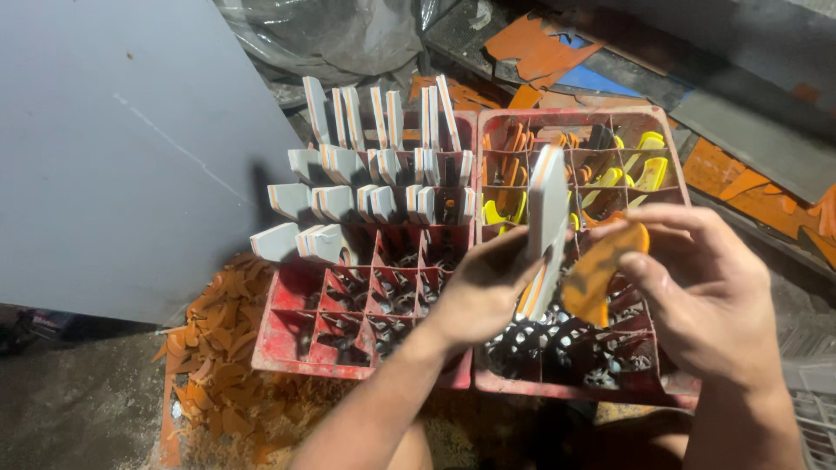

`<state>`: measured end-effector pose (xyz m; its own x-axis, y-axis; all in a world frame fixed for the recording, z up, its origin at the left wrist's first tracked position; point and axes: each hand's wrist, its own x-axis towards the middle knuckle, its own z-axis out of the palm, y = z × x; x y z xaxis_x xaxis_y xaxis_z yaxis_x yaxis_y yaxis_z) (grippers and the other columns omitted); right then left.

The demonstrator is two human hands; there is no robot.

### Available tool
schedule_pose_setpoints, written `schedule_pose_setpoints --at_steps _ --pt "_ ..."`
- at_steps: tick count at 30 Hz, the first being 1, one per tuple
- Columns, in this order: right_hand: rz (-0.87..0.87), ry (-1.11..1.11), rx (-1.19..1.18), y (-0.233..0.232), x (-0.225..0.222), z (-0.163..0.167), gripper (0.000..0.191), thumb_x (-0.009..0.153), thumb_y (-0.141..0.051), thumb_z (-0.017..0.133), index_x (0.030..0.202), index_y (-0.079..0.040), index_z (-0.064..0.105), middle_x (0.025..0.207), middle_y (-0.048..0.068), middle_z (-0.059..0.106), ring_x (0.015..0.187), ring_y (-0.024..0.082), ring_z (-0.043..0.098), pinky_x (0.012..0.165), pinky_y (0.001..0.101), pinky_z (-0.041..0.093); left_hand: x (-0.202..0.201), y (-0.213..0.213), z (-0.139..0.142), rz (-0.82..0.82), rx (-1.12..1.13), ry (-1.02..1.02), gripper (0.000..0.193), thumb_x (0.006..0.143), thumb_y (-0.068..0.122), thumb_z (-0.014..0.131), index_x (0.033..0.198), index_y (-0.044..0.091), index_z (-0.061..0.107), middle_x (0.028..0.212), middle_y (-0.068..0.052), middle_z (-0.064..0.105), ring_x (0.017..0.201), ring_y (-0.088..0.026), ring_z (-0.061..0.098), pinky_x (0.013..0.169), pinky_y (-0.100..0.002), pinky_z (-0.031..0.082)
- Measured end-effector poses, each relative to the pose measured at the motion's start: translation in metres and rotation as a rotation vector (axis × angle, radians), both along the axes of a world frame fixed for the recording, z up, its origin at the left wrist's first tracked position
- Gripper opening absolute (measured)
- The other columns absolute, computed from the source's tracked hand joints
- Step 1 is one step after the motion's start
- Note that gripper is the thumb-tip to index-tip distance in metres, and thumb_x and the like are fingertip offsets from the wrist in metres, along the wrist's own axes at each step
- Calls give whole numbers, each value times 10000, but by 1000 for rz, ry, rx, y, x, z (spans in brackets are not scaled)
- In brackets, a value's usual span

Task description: The person sits on the floor and repeatedly picks up gray and orange plastic components from a red crate. They align and press the pieces together by hand, then place the assembled units back into the crate. The process is repeated for multiple units.

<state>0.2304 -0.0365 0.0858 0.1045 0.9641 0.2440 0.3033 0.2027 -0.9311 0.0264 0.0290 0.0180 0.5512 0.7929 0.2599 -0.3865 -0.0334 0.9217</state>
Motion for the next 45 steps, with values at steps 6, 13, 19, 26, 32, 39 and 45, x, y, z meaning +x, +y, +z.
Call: schedule_pose_setpoints --at_steps 6,13,19,26,32,39,45 --pt "-152 -252 -28 47 -5 3 385 919 -71 762 1297 -19 709 1059 84 778 892 126 674 772 261 539 29 40 -14 90 48 75 285 1060 135 653 1293 -28 674 1213 -103 747 1101 -178 686 1017 -337 560" --pt "-139 -44 -165 47 -12 -35 336 896 -107 756 1222 -27 741 974 64 777 844 95 672 753 242 553 14 40 -19 36 -30 229 312 1026 173 655 1259 -30 694 1174 -106 754 1076 -143 681 996 -314 553" --pt "-149 -116 -175 45 -14 -36 348 868 -150 765 1177 7 738 1024 84 772 890 108 685 766 252 555 9 29 -20 -32 -246 136 345 1011 210 661 1284 0 683 1202 -77 738 1107 -138 670 1024 -317 539" --pt "-138 -143 -147 42 -15 -31 348 860 -159 775 1159 17 741 1025 84 776 911 112 690 799 252 556 7 25 -10 -18 -124 185 417 994 261 701 1314 -5 676 1248 -98 730 1166 -161 660 1084 -331 513" --pt "-107 -69 -206 39 -14 -29 334 850 -141 779 1149 8 759 979 86 783 864 119 694 755 253 563 6 22 -6 -7 -173 217 435 959 270 729 1294 -3 685 1203 -97 746 1121 -163 678 1043 -328 535" --pt "-82 -92 -116 39 -13 -28 317 840 -102 786 1135 11 759 1008 93 788 898 126 717 797 251 574 5 22 -7 -18 -192 211 409 951 251 746 1265 -5 694 1183 -83 748 1098 -143 677 1027 -316 540" --pt "-79 -51 -125 38 -12 -32 304 828 -60 789 1118 29 759 1018 104 787 905 136 722 793 253 579 5 22 -7 -37 -201 213 372 962 231 744 1239 -14 701 1161 -85 752 1083 -136 684 1011 -309 550"
